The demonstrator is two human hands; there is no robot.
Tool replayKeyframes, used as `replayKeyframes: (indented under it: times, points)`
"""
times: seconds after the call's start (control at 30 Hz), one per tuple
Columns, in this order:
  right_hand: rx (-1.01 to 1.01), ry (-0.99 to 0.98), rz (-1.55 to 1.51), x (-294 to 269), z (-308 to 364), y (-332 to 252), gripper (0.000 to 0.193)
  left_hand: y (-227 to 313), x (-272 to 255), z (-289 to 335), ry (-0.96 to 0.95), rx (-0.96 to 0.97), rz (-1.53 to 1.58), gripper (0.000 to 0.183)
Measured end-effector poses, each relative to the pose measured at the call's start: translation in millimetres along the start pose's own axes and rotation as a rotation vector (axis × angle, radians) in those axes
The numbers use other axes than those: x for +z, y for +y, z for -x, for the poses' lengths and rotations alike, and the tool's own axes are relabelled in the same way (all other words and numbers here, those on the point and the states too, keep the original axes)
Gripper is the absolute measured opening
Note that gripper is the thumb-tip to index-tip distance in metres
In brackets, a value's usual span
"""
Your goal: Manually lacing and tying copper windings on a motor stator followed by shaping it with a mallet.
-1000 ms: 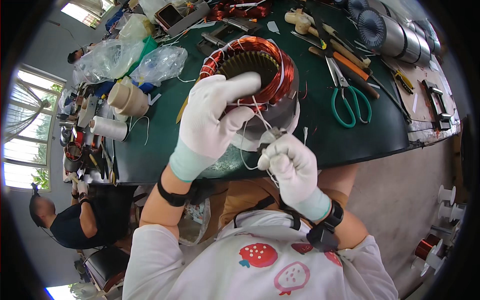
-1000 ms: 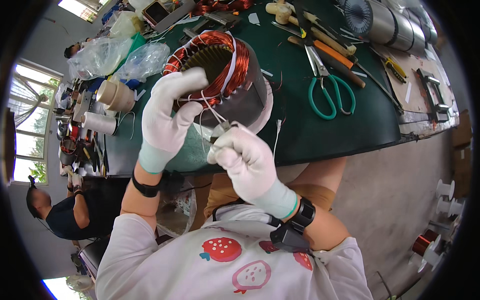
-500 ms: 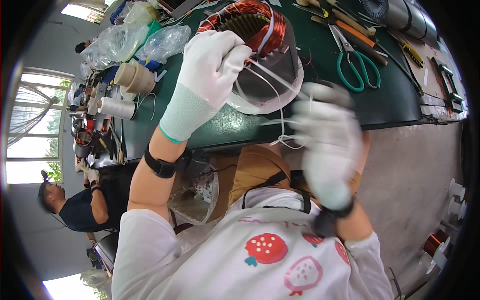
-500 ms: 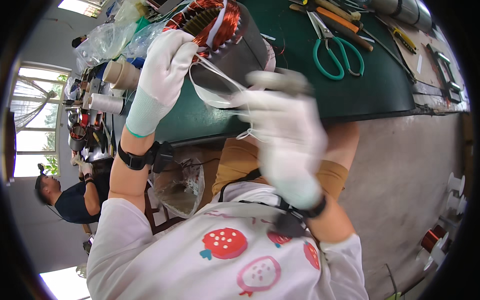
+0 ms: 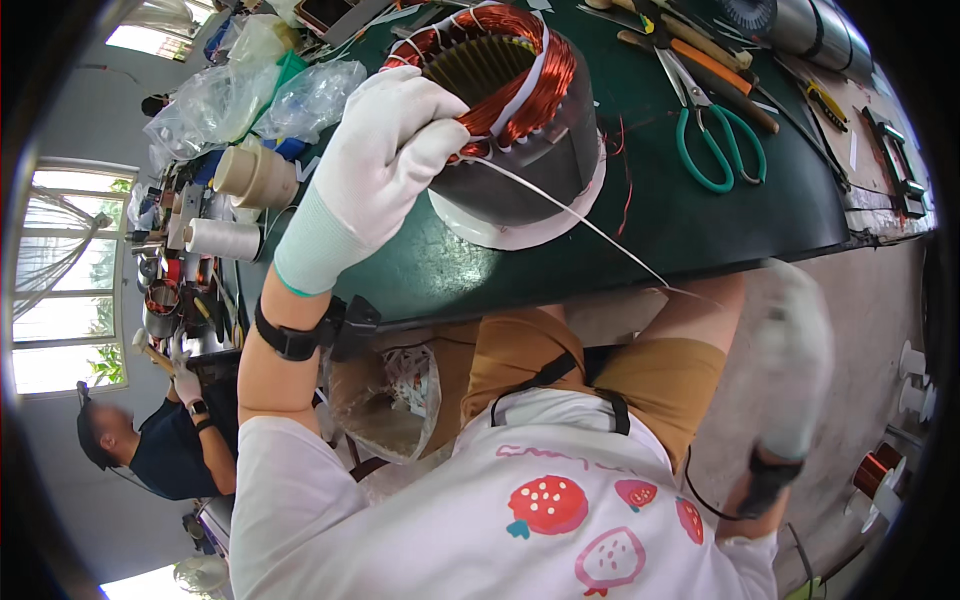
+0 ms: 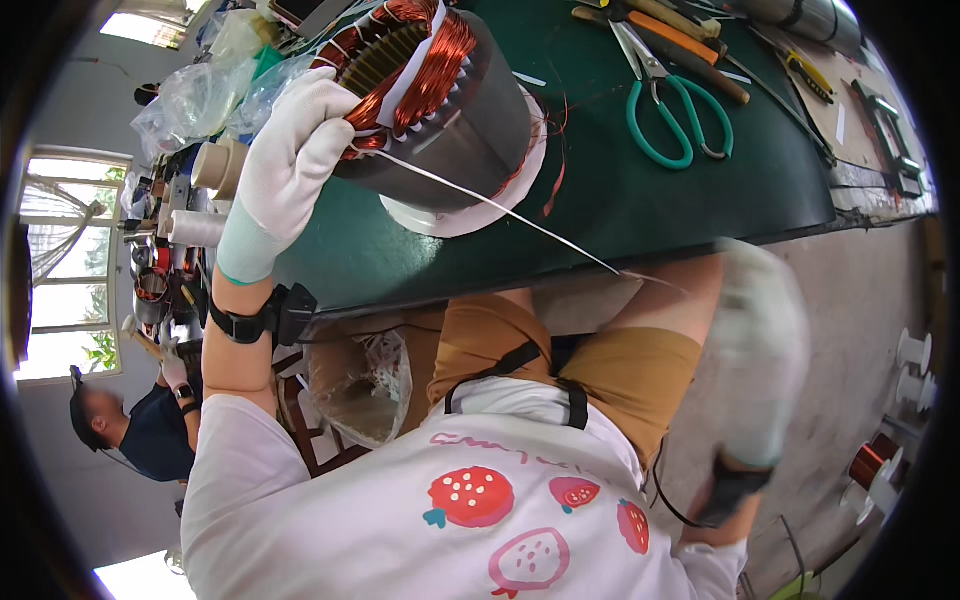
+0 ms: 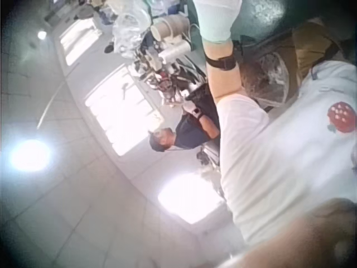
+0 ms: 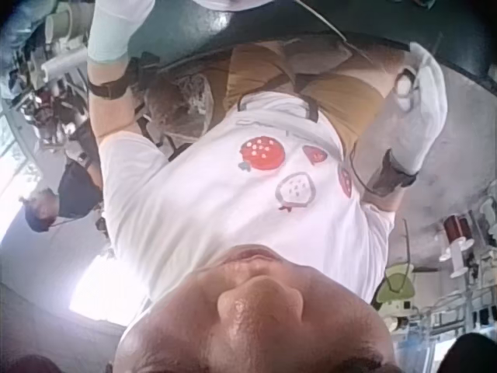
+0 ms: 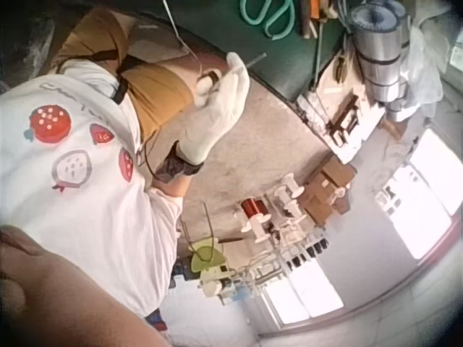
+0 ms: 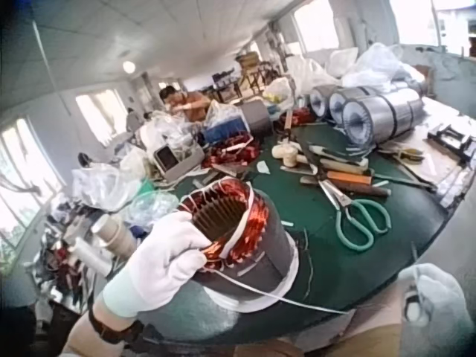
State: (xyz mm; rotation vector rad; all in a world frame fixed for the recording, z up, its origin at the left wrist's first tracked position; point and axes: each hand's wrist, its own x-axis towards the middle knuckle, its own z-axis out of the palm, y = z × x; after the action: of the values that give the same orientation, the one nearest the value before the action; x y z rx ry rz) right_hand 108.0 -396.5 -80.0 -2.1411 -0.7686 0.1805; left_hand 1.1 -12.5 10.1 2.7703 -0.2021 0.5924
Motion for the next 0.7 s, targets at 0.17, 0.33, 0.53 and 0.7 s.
replayKeyframes:
  times: [0.17,0.33,0.53,0.7]
  points:
    - [0.312,-0.836,-0.768,80.0,-39.8,-108.0,0.029,-1.9,-6.5,-4.6,-0.018,0.004,0.064,0.019]
    - [0.435,-0.561,-1.041,70.1,-57.3,-129.5,0.033,0.2,-13.7,-6.1,0.003,0.044,0.045,0.021]
    - [0.394,-0.584,-1.109,80.0,-85.6,-153.6,0.036,1.4,-40.3,-42.9,-0.213,-0.168,0.193,0.029]
    - [-0.172,-0.123,-0.245,101.7,-94.9,-132.2,0.028,-22.0,-44.3,-74.7,-0.669,0.183,-0.030,0.020]
